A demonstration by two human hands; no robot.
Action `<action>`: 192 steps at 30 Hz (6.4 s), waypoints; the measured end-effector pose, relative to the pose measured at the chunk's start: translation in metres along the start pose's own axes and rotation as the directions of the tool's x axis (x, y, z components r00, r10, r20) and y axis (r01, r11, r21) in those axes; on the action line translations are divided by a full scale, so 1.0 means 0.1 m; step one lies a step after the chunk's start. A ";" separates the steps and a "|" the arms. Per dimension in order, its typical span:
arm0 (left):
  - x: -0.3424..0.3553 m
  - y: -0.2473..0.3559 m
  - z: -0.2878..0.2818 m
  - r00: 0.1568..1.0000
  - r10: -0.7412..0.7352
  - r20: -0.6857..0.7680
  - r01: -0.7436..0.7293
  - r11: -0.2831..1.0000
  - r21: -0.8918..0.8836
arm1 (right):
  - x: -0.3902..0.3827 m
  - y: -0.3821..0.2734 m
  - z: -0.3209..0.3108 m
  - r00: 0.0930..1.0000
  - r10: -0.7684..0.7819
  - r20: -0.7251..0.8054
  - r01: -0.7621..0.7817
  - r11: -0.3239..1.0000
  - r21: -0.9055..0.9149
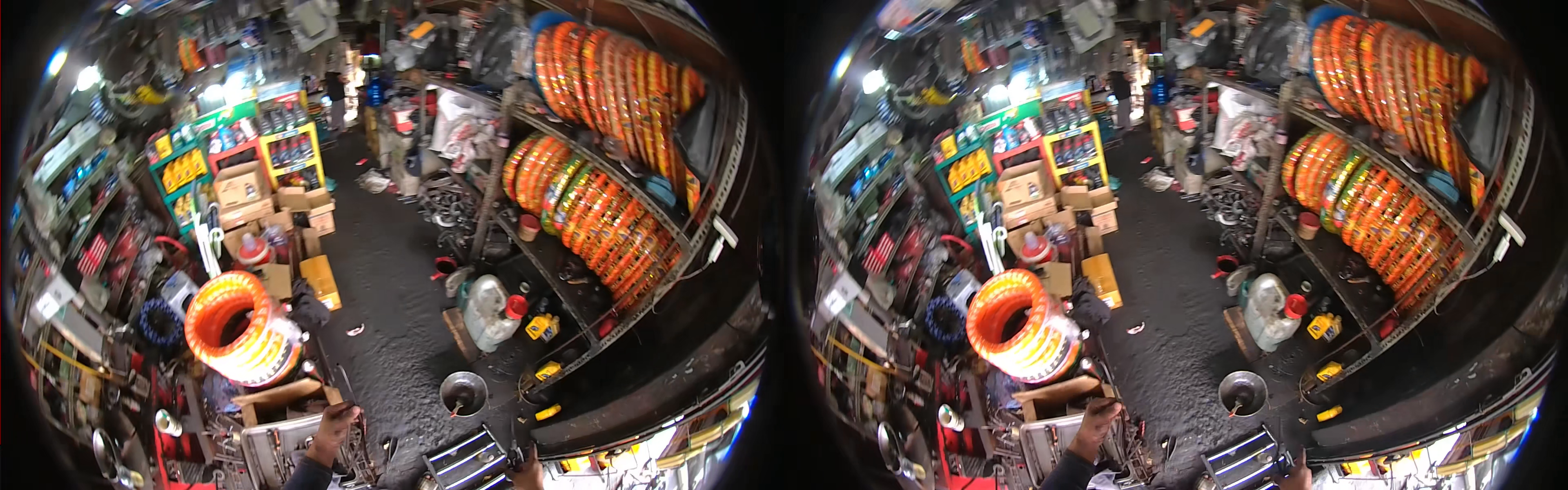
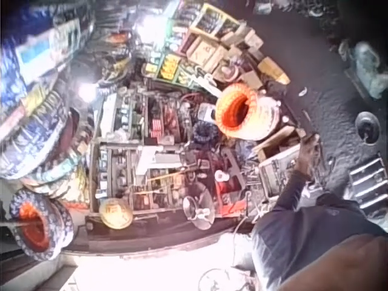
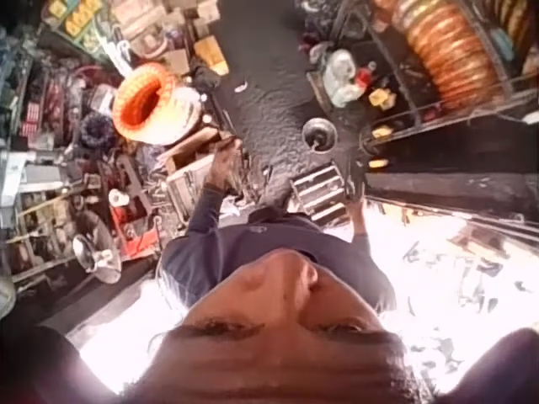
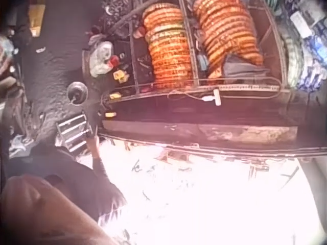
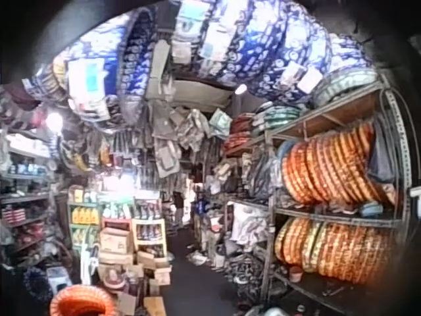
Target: The person is cleaning and inspecting internal components of a motorcycle engine, including the crankcase and starter motor.
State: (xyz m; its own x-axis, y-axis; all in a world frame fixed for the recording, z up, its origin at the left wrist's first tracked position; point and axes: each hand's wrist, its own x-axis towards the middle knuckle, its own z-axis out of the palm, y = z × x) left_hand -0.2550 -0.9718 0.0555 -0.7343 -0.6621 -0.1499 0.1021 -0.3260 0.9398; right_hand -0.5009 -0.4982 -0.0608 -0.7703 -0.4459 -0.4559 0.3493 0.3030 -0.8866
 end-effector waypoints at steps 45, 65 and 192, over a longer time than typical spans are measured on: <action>9.06 1.18 2.12 0.828 -0.298 0.474 0.220 0.952 0.215 | 7.14 -5.74 3.35 0.905 -0.400 -0.144 0.395 0.916 -0.066; 10.26 2.43 4.10 0.110 -0.030 0.993 -0.378 0.923 0.070 | 6.94 -6.09 3.22 0.311 0.057 -0.949 0.706 0.654 0.271; 9.38 4.30 5.11 0.071 0.537 0.841 -0.332 0.807 -0.488 | 6.92 -8.01 1.46 0.670 -0.704 -0.237 0.622 0.357 0.697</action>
State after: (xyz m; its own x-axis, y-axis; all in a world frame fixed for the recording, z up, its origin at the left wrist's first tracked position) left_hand -1.2421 -1.3882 0.4761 -0.5614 0.3456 0.7519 0.6535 -0.3724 0.6590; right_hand -1.2358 -1.1718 0.3225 -0.8881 -0.3125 0.3370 0.0179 -0.7563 -0.6540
